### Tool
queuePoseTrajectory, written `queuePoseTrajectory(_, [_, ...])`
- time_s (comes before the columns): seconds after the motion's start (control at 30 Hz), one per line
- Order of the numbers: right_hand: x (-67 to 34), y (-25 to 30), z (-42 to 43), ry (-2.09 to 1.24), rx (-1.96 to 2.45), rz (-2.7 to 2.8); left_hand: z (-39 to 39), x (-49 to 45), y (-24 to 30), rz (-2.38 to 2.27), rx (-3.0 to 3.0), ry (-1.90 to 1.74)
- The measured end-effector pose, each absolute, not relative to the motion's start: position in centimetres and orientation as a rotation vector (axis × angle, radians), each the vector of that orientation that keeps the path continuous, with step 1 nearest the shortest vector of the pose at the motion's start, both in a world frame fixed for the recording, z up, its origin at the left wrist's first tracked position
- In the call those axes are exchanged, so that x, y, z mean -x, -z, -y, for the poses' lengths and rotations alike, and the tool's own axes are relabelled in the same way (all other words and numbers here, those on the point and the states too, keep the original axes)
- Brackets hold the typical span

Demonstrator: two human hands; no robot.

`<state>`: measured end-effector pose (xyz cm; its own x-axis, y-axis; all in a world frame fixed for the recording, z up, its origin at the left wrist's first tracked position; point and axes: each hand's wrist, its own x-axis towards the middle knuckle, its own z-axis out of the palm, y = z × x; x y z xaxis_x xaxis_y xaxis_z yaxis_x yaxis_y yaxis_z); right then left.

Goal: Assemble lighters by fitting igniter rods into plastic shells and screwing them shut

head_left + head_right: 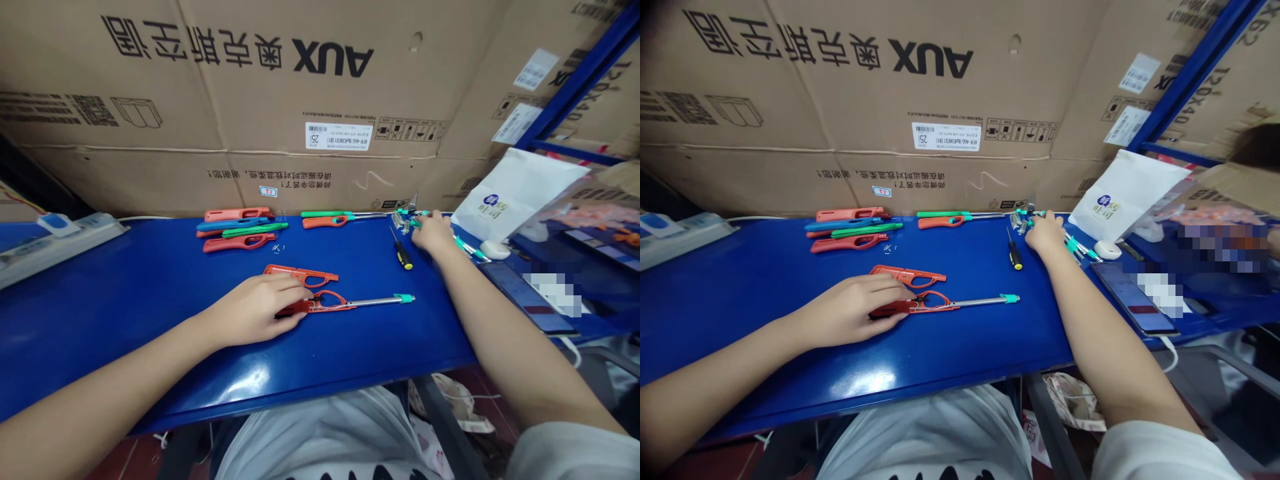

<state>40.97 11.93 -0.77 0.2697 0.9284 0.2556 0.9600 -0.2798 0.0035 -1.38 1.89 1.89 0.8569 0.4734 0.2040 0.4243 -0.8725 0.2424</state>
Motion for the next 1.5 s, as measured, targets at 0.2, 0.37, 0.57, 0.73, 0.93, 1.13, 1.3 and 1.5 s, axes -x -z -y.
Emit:
queuePoseTrajectory(0.2, [-39.7,1.0,-11.7,0.295,2.383,1.776,-1.9,1.4,-1.6,-0.632,-2.819,-0.389])
queuePoseTrajectory(0.37, [-39.4,0.7,-11.9,0.249,2.374,1.729,-1.8,1.5,-1.6,-0.616,-2.799,-0.355])
queuePoseTrajectory(0.57, [-39.5,0.8,-11.9,0.173,2.281,1.608,-2.0,1.6,-1.3,-0.605,-2.803,-0.361])
queuePoseTrajectory(0.73, [-39.2,0.0,-11.8,0.06,2.079,1.448,-2.0,1.6,-1.2,-0.588,-2.845,-0.398])
queuePoseTrajectory(0.93, [-36.2,-1.6,-11.2,-0.491,1.73,1.346,-1.5,1.2,-1.5,-0.672,-2.866,-0.532])
queuePoseTrajectory(1.13, [-29.9,-1.5,-7.8,-1.126,1.357,1.453,-1.3,0.9,-1.0,-0.809,-2.793,-0.683])
queuePoseTrajectory(1.3, [-26.5,-0.5,-5.8,-1.551,1.26,1.449,-1.6,0.9,-0.6,-0.851,-2.729,-0.668])
queuePoseTrajectory(1.5, [-25.9,-0.1,-5.2,-1.578,1.12,1.508,-1.6,0.3,-0.4,-0.919,-2.557,-0.811])
